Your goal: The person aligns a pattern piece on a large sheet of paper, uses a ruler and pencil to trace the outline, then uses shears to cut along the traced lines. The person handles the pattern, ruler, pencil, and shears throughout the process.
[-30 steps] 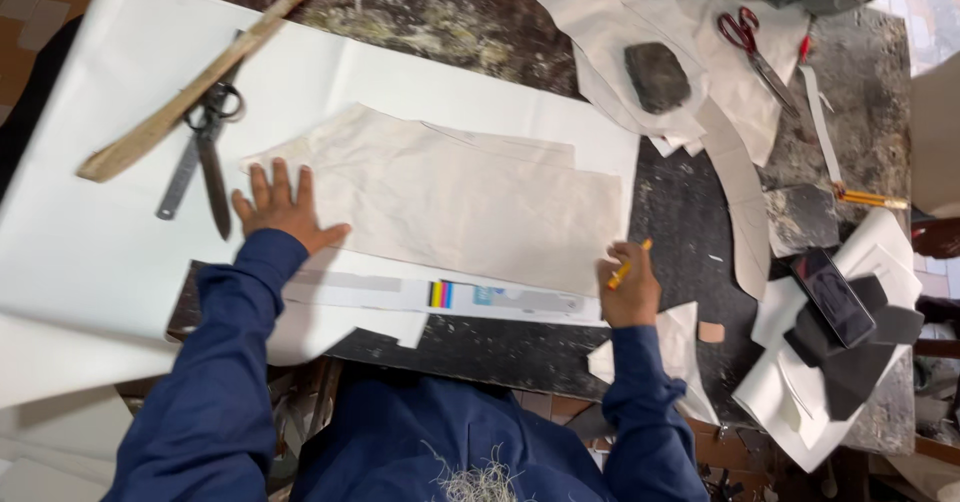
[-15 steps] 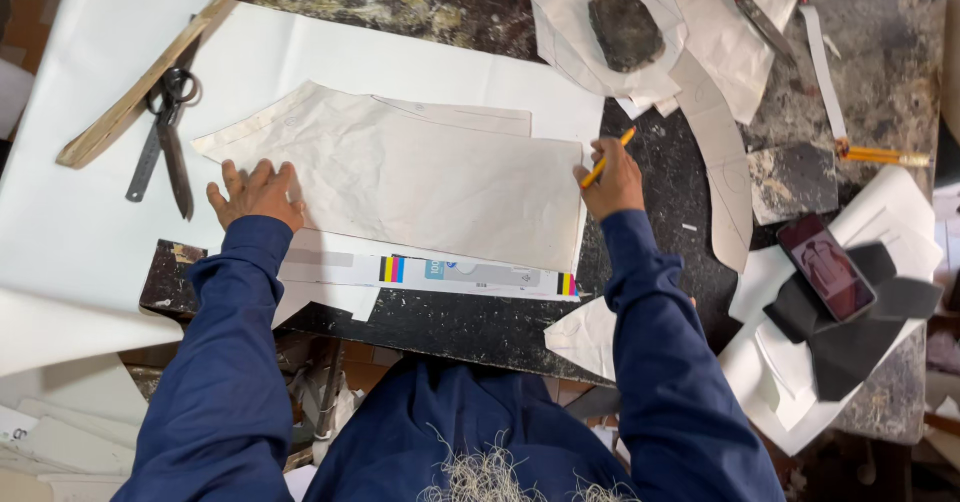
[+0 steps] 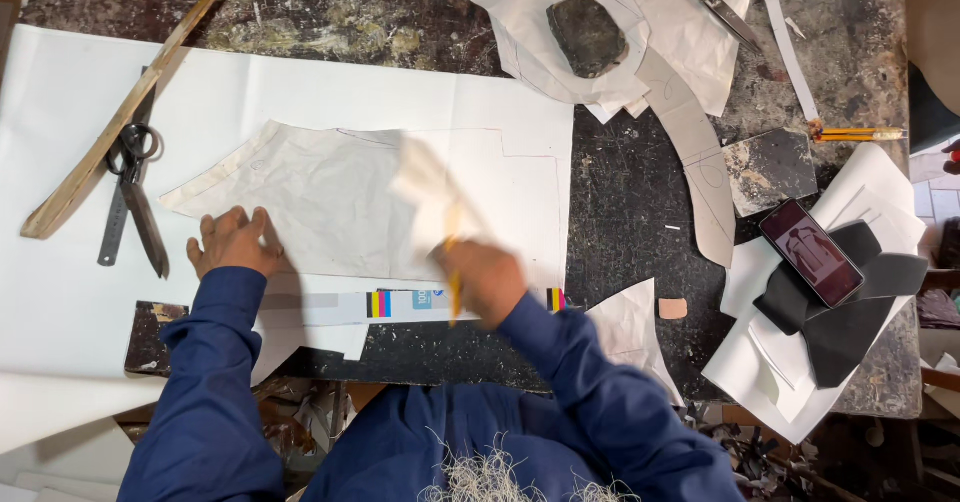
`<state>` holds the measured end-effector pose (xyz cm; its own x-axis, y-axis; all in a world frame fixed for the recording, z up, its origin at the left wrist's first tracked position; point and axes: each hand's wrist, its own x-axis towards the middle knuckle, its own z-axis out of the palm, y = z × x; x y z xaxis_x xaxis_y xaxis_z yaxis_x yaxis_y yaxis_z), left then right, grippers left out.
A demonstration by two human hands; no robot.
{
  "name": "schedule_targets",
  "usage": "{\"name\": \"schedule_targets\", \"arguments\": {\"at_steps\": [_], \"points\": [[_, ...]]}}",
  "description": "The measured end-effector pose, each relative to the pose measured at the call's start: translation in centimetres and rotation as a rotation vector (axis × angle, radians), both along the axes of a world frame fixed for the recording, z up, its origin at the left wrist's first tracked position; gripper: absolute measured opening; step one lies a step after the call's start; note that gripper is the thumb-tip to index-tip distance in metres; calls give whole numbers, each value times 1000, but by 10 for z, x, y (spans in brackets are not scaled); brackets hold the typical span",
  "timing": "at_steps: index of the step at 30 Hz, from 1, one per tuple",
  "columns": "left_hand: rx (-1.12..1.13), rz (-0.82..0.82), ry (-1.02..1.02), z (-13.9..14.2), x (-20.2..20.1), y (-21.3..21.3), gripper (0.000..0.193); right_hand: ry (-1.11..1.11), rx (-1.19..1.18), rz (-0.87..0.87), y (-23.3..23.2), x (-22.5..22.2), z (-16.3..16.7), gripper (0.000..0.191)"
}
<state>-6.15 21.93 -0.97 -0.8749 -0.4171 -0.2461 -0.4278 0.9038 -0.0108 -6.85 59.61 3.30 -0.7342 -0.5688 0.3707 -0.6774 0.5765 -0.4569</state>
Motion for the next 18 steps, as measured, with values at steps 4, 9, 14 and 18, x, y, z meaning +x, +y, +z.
{"name": "schedule_targets", "arguments": {"at_steps": [4, 9, 14, 18], "points": [[-9, 5, 33, 1, 0, 0, 76, 2, -233, 419, -26, 47, 18, 25], [-29, 16, 72, 6, -1, -5, 58, -119, -297, 497, -41, 40, 48, 20], [-27, -129, 193, -21, 2, -9, 49, -165, -346, 534, -23, 35, 58, 24], [112, -198, 403, -39, 14, -13, 80, -223, -642, 195, 10, 24, 46, 19]]}}
